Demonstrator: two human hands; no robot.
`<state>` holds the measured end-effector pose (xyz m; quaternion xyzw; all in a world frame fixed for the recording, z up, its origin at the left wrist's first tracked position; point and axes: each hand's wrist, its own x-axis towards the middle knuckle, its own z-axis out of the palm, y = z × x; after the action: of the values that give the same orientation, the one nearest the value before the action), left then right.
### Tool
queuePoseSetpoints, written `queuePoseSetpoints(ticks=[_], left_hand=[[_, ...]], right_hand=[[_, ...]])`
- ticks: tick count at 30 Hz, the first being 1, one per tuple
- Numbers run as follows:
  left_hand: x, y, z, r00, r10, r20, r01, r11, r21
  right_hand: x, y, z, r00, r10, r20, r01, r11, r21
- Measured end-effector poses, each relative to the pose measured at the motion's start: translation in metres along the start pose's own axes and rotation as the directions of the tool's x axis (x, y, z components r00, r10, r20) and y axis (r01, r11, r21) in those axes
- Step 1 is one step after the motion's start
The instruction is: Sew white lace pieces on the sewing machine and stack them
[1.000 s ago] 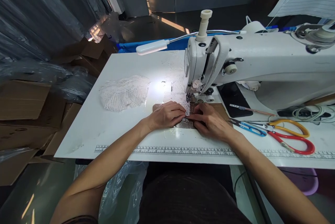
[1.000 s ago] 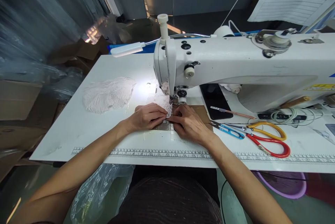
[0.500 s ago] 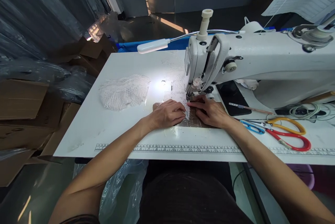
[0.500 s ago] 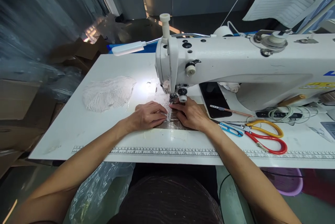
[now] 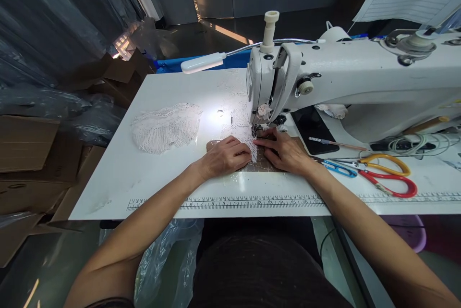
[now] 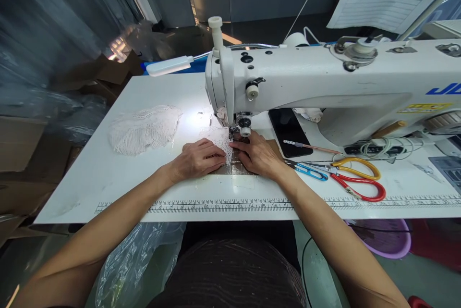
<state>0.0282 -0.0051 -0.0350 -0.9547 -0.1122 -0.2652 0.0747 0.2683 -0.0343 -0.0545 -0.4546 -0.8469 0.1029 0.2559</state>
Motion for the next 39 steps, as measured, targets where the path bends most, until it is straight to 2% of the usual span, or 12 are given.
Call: queuePoseSetpoints(ticks=[5, 8, 12, 15, 22, 33, 39], left_hand=[[-0.001, 0.002, 0.0, 1.0, -0.006, -0.026, 0.006, 1.0, -0.003], [0.0, 0.003, -0.006, 0.998, -0.014, 0.064, 0.019, 0.998, -0.068], [0.008, -0.002, -0.015, 0.974, 0.012, 0.227, 0.024, 0.987, -0.158], [0.014, -0.006, -0.016, 0.959, 0.0, 0.282, 0.054, 0.982, -0.182], [0.014, -0.001, -0.015, 0.948, -0.087, 0.307, 0.138, 0.979, -0.15], [0.01, 0.001, -0.01, 0.93, -0.161, 0.331, 0.185, 0.982, -0.044], [0.009, 0.0, -0.008, 0.923, -0.184, 0.338, 0.209, 0.977, -0.039]], right_hand=[[-0.001, -0.002, 0.0, 1.0, -0.021, -0.013, 0.02, 1.0, -0.021], [-0.001, -0.003, -0.002, 0.996, -0.079, -0.028, 0.078, 0.996, -0.031], [0.0, -0.005, -0.003, 0.993, -0.11, -0.045, 0.109, 0.993, -0.038], [-0.001, -0.005, -0.003, 0.993, -0.11, -0.038, 0.108, 0.993, -0.044], [-0.002, -0.006, -0.001, 0.998, -0.055, 0.002, 0.055, 0.996, -0.068], [0.009, -0.018, -0.001, 0.989, 0.114, 0.092, -0.084, 0.956, -0.282], [0.007, -0.021, -0.005, 0.994, 0.06, 0.096, -0.035, 0.968, -0.249]])
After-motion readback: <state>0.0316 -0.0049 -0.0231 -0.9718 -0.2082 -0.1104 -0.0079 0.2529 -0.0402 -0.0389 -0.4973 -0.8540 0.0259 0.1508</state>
